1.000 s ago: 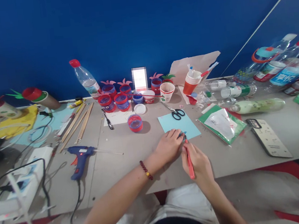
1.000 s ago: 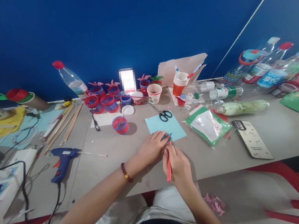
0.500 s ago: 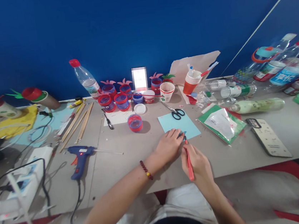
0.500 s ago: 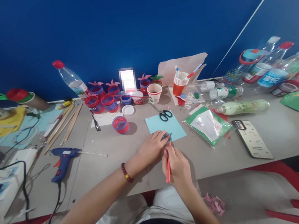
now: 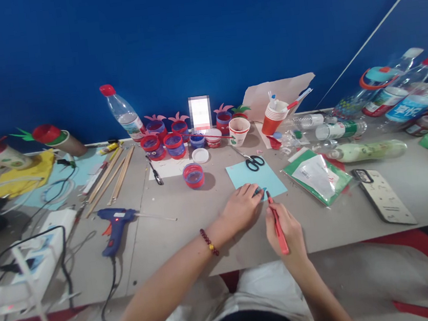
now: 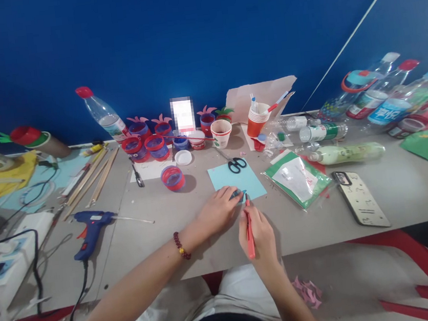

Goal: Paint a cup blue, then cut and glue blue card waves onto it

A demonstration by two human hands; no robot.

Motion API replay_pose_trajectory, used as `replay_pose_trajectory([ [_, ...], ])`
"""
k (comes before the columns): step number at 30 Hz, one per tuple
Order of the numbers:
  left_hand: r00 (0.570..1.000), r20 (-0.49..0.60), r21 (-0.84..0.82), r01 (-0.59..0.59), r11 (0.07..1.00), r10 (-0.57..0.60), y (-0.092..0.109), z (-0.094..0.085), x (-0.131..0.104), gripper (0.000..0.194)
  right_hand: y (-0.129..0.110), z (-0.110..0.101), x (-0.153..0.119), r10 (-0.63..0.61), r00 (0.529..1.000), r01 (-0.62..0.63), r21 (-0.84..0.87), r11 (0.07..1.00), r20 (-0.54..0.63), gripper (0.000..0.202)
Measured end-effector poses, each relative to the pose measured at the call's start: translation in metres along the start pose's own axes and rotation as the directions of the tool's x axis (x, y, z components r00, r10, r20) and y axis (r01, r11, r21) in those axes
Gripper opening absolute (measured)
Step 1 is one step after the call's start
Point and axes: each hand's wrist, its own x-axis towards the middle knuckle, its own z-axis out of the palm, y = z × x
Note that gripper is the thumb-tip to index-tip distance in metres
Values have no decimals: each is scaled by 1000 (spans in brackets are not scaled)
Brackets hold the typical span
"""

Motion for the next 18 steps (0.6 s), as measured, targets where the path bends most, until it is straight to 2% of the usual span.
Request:
replay_pose_trajectory([
  [18, 1000, 0, 6, 4, 1000, -4, 1, -2, 0, 34, -1, 7, 2, -10, 999, 9, -22, 1000, -36, 14],
])
